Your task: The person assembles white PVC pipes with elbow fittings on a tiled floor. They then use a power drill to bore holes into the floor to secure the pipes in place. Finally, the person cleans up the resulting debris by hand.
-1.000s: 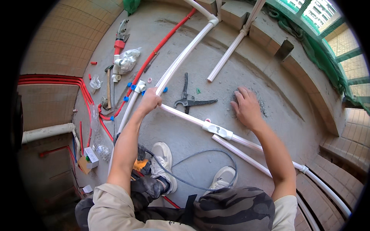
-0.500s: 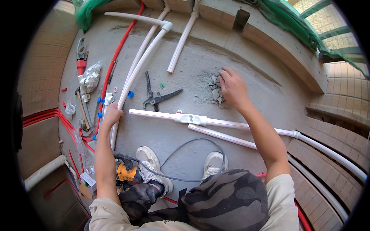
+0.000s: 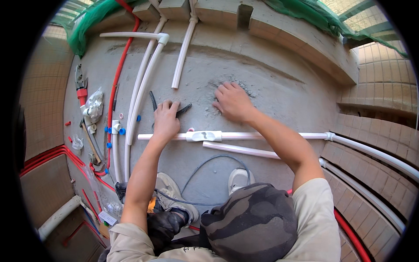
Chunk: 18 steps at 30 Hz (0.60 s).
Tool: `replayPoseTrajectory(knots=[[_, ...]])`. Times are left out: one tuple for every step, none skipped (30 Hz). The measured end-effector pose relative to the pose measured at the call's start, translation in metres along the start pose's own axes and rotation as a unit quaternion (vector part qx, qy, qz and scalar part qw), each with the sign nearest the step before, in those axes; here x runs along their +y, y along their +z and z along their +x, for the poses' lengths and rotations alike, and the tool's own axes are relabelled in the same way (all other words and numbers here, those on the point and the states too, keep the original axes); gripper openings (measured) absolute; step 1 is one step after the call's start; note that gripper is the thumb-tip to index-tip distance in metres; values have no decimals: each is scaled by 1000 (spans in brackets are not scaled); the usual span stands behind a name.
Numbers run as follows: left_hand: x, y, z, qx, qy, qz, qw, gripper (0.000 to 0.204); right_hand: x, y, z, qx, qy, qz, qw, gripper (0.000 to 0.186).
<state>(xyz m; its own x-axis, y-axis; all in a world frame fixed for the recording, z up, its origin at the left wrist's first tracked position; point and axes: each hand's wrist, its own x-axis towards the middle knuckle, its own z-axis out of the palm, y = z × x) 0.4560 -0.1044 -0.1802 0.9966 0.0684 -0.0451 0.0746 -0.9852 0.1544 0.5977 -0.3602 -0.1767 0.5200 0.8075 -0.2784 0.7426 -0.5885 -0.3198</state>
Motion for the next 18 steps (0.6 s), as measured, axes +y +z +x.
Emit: replayPoseTrajectory(knots=[[-4, 0, -3, -18, -1, -6, 1000, 43, -3, -7, 4, -56, 26, 7, 998, 64], [-5, -1, -4, -35, 3, -15, 999, 36, 0, -3, 7, 42, -26, 16, 999, 61], [-3, 1, -3, -54, 9, -30, 998, 29, 4, 7, 6, 135, -73, 20, 988, 58], [-5, 4, -1, -12, 26, -20, 999, 16, 9, 15, 7, 226, -121, 23, 966, 55], [-9, 4, -2, -20, 2, 7, 1000, 15, 11, 26, 7, 245, -130, -7, 961, 52], [-15, -2, -4, -30, -19, 35, 999, 15, 12, 36, 7, 264, -138, -37, 954, 50], [-27, -7, -8, -9, -40, 56, 998, 12, 13, 41, 7, 286, -153, -69, 943, 48], [-39, -14, -10, -33, -77, 89, 992, 13, 12, 36, 4, 231, -129, -46, 963, 46], [-46, -19, -13, -57, -115, 121, 984, 14, 12, 32, -1, 174, -105, -23, 979, 43], [-46, -18, -18, -66, -126, 133, 981, 14, 13, 27, -6, 116, -81, -1, 990, 42], [-37, -26, -17, -72, -138, 145, 977, 15, 13, 16, -8, 96, -67, 4, 993, 41], [-26, -30, -18, -83, -148, 155, 973, 16, 11, 8, -12, 73, -52, 11, 996, 41], [-13, -31, -13, -79, -120, 100, 985, 21, 12, 5, -15, 49, -36, 18, 998, 41], [3, -31, -4, -72, -92, 43, 992, 27, 19, 4, -20, 121, -47, 45, 990, 40], [16, -25, 2, -40, -41, -55, 997, 35, 26, 5, -27, 191, -60, 77, 977, 39], [31, -16, 10, -7, 10, -154, 988, 42, 32, 9, -33, 257, -73, 109, 958, 38], [49, -11, 22, 13, 52, -194, 980, 51, 37, 12, -38, 289, -42, 131, 947, 39], [67, -5, 36, 33, 95, -233, 967, 60, 44, 17, -43, 322, -9, 152, 935, 40]])
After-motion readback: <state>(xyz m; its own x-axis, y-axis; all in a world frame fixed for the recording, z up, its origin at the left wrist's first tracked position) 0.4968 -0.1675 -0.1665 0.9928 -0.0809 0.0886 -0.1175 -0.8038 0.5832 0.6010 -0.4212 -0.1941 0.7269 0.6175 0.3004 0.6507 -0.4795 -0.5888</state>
